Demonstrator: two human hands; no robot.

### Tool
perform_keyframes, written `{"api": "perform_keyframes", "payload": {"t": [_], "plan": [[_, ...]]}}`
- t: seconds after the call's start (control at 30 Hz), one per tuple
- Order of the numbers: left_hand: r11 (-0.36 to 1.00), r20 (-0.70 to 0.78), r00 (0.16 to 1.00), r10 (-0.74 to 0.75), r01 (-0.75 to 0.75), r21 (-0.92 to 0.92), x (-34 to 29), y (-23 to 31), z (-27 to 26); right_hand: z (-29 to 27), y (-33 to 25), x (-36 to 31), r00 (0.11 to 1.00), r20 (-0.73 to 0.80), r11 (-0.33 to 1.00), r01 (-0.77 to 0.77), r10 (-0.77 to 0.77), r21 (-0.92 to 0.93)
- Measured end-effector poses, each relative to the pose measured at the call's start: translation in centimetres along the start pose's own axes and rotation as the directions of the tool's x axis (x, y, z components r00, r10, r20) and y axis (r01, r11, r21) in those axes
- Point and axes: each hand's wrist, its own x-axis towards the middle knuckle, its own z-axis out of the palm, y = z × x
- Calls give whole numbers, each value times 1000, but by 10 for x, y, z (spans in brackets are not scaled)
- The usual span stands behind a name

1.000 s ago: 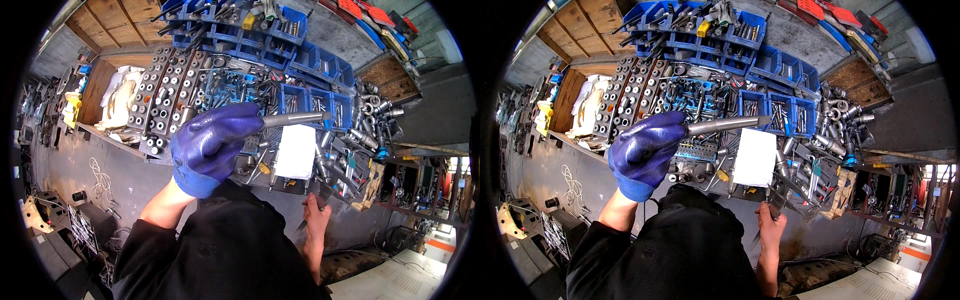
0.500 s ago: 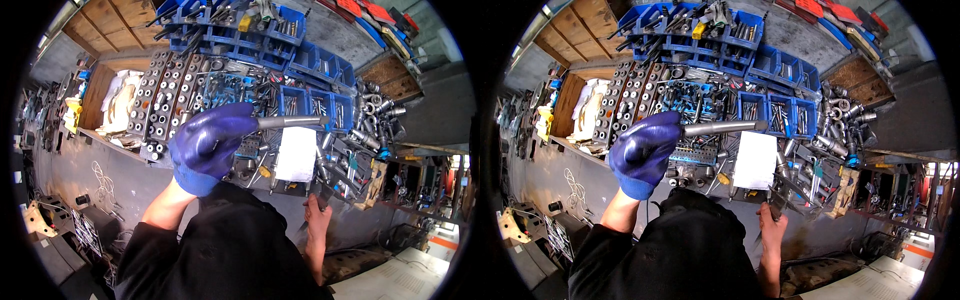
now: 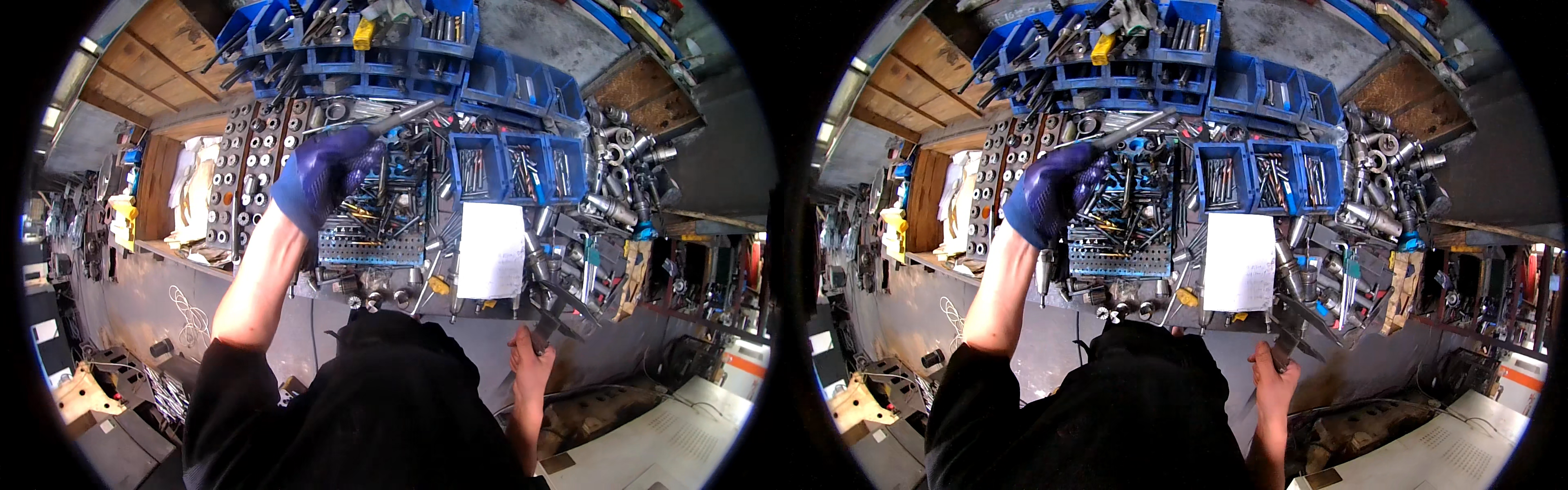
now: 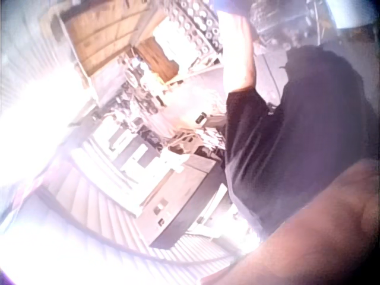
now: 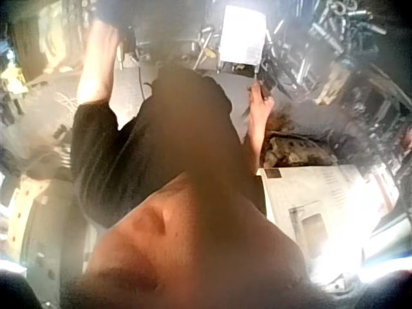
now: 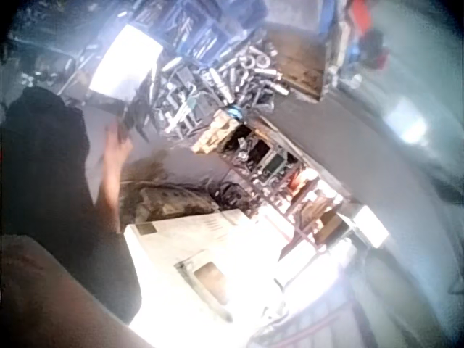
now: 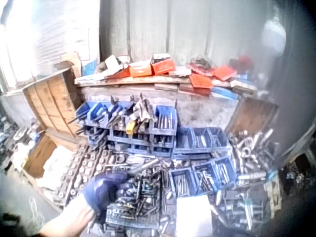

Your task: The person holds a piece of paper with technical notes, picks up metal cylinders one by one, measures them using a caliper, and then places the cylinders into holes in a metal organizing block.

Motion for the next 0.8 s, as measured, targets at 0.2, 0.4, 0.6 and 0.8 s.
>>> {"api": "perform_keyframes", "payload": {"t": [0.2, 0.4, 0.6, 0.8], "plan": [[981, 112, 990, -87, 105, -163, 58, 2, 34, -1, 0, 0, 996, -67, 999, -53, 54, 11], [950, 65, 980, -186, 197, -243, 115, -24, 65, -4, 3, 5, 988, -111, 994, -104, 106, 24], [896, 116, 970, -215, 243, -373, 154, -40, 89, -2, 2, 13, 989, -112, 996, -94, 93, 2], [912, -47, 975, -218, 187, -364, 194, -50, 130, 4, -6, 18, 990, -105, 996, -94, 93, -4]]}}
